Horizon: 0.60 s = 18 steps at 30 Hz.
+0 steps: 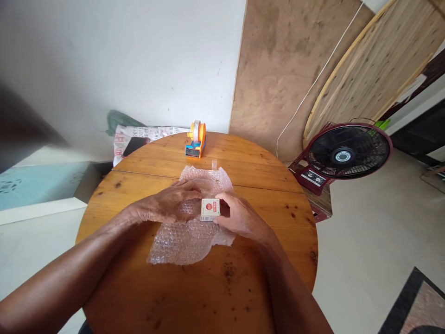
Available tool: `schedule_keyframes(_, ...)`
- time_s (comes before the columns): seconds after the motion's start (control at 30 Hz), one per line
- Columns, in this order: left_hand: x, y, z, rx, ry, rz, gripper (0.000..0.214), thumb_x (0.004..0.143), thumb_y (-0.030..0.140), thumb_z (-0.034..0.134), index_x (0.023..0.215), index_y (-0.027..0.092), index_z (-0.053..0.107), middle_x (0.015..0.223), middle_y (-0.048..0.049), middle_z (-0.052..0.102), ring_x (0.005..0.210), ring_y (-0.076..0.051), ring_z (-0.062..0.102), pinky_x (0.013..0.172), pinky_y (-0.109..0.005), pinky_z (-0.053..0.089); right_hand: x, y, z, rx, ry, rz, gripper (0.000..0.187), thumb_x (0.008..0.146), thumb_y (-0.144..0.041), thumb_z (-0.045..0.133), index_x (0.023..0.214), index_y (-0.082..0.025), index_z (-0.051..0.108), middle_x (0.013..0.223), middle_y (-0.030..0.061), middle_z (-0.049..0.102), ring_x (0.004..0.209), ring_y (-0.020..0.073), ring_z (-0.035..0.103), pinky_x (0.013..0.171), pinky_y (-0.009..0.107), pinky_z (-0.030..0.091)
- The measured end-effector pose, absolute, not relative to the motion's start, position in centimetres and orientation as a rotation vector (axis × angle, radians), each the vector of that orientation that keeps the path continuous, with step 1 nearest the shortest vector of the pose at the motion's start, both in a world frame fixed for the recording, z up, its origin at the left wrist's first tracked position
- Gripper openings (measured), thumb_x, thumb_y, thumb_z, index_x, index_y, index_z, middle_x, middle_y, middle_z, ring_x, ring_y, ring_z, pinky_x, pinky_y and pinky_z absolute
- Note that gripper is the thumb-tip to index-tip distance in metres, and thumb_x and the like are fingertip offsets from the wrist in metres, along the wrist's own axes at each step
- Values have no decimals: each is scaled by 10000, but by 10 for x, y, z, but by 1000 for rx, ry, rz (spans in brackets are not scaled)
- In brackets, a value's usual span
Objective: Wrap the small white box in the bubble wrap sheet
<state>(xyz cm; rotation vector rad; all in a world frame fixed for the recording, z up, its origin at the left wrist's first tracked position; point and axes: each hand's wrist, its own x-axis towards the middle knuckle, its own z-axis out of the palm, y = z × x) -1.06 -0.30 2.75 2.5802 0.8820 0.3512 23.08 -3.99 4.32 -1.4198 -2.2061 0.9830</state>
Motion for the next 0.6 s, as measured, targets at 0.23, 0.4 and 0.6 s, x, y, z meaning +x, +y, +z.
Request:
schedule_keyframes(0.23,-9,-3,28,2612,932,317,382,740,288,616,1120,248,623,1198,-44,563,1163,-265,482,1007,-381,360,221,-43,43,-1446,-2196,958,321,706,-207,647,1018,-247,583,934,-8,658,840,182,593,714,278,425)
schedule_keyframes(0.4,-9,-4,30,2618,920,299,414,754,274,590,1167,255,598,1227,-38,550,1163,-257,480,1004,-375,357,221,-43,42,-1461,-2276,888,327,709,-195,630,1024,-264,579,945,-11,650,836,180,578,698,275,403)
schedule_keyframes(0.6,-9,-1,24,2611,908,320,429,746,273,611,1175,268,597,1233,-36,549,1190,-262,471,1025,-384,344,221,-42,40,-1492,-2305,867,294,695,-218,645,978,-251,570,884,-16,639,789,173,568,649,264,380)
